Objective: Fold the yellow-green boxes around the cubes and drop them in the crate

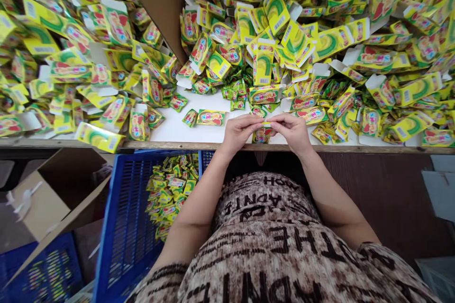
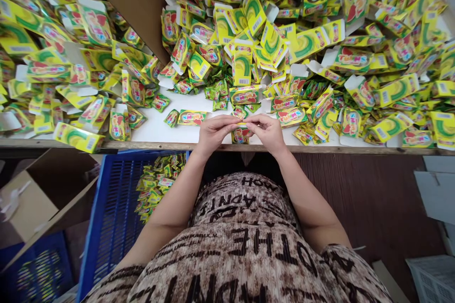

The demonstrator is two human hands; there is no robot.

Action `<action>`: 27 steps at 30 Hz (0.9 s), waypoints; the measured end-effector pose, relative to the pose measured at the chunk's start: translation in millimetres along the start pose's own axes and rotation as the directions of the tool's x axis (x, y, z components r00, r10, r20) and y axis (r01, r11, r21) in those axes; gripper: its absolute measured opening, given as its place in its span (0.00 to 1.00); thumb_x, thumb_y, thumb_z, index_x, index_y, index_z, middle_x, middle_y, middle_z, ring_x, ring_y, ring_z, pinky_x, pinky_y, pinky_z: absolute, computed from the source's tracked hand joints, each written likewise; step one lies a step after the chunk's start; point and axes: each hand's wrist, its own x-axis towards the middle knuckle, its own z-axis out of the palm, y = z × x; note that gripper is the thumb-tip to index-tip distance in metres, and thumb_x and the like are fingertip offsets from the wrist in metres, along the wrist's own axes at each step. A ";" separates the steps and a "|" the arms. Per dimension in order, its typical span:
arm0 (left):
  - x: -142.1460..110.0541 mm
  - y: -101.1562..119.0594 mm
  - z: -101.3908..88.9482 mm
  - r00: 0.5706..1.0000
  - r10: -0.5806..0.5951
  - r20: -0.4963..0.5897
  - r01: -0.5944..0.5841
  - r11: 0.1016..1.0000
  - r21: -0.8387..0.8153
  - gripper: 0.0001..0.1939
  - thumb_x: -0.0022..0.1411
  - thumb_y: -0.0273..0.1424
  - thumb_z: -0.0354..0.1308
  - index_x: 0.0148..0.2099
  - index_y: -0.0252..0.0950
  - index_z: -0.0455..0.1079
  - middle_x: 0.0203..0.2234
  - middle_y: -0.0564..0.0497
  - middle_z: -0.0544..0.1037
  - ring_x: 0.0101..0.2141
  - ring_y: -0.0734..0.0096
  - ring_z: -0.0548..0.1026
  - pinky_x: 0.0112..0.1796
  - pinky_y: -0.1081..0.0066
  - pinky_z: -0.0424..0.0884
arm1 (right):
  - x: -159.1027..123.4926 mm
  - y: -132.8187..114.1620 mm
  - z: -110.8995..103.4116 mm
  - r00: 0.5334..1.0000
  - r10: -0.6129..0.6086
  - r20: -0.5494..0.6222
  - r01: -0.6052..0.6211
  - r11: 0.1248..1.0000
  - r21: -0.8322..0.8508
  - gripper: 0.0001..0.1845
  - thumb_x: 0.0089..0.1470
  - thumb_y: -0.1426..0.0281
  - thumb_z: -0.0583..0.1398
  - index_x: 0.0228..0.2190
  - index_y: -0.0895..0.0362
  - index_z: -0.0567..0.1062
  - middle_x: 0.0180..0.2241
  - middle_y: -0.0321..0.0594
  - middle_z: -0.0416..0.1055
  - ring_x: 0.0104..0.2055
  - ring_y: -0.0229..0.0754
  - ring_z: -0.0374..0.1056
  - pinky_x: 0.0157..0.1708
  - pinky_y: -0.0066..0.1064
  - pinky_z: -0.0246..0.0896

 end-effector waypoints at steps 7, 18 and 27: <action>-14.5 -3.0 -1.9 0.996 -0.085 0.040 0.085 0.996 0.002 0.16 0.55 0.39 0.70 0.46 0.41 0.80 0.42 0.44 0.83 0.44 0.62 0.80 0.45 0.63 0.77 | -12.7 8.6 1.1 0.989 -0.148 -0.008 0.141 0.953 -0.267 0.13 0.52 0.59 0.68 0.39 0.49 0.82 0.41 0.42 0.74 0.42 0.46 0.72 0.40 0.40 0.74; -23.9 4.9 10.2 1.000 -0.005 0.018 0.003 0.988 0.155 0.12 0.65 0.36 0.60 0.49 0.42 0.78 0.39 0.47 0.81 0.42 0.65 0.78 0.46 0.63 0.73 | -21.2 5.7 8.9 0.975 -0.213 -0.060 0.168 0.890 -0.423 0.11 0.60 0.60 0.60 0.34 0.50 0.81 0.39 0.43 0.73 0.38 0.45 0.71 0.36 0.39 0.71; -142.7 38.8 -180.2 0.676 -0.607 -0.419 0.737 0.551 0.391 0.15 0.51 0.43 0.66 0.39 0.41 0.78 0.22 0.55 0.76 0.25 0.68 0.71 0.27 0.71 0.66 | 55.2 20.5 16.0 0.900 0.049 0.434 0.363 0.469 -0.805 0.25 0.57 0.80 0.55 0.55 0.57 0.75 0.55 0.50 0.70 0.55 0.56 0.62 0.54 0.48 0.63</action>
